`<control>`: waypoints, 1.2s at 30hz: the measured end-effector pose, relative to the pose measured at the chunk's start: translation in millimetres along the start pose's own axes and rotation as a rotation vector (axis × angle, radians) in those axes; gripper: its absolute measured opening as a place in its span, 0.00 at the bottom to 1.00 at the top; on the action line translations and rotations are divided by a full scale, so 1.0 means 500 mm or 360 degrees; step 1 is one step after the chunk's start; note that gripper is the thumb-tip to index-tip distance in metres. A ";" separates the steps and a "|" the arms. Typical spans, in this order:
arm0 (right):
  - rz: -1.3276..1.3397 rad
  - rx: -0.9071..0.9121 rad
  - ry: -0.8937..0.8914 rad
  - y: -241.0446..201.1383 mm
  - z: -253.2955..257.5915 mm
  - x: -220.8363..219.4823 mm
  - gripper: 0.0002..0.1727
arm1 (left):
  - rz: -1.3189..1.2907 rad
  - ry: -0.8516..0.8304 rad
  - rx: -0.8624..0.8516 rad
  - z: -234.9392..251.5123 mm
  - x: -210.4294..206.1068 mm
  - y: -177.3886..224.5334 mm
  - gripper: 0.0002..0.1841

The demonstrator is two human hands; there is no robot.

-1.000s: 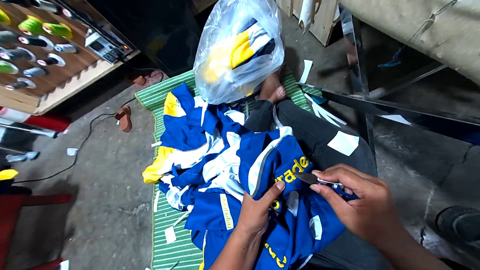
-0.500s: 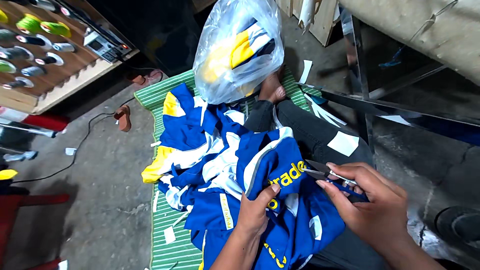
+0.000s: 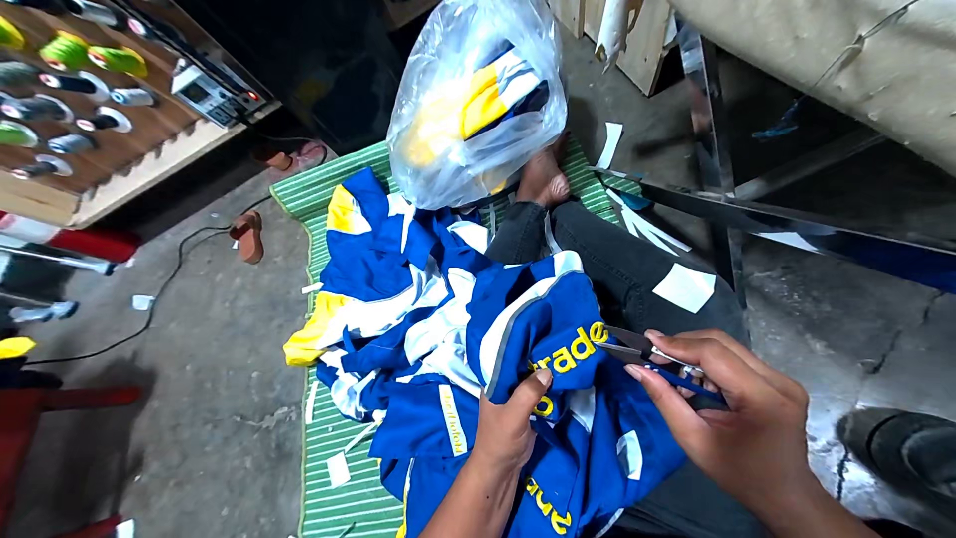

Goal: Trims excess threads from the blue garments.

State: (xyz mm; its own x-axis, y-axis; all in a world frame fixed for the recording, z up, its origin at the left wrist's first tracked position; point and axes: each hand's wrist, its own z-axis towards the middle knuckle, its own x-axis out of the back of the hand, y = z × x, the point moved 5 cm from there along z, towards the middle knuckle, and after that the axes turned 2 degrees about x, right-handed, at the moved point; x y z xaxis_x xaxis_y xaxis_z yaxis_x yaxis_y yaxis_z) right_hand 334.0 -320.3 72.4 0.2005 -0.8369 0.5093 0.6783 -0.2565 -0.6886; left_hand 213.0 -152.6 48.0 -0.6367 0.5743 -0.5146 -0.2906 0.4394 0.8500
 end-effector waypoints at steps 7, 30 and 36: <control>0.0029 0.0002 0.0011 0.001 0.000 -0.003 0.16 | 0.0012 0.0025 0.0009 0.000 0.000 0.000 0.11; 0.0201 -0.0004 0.0130 0.004 -0.007 -0.036 0.15 | -0.0071 0.0019 0.0067 0.000 -0.001 0.003 0.10; 0.0242 0.0032 0.0086 0.006 -0.006 -0.043 0.13 | -0.0088 0.0006 0.0130 0.001 0.000 0.001 0.10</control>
State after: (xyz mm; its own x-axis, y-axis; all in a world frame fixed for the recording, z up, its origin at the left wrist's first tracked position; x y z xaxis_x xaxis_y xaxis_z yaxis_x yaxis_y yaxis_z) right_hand 329.7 -304.7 57.7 0.2644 -0.8902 0.3710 0.6571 -0.1153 -0.7449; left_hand 213.4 -152.1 48.3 -0.6241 0.5452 -0.5597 -0.2662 0.5251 0.8083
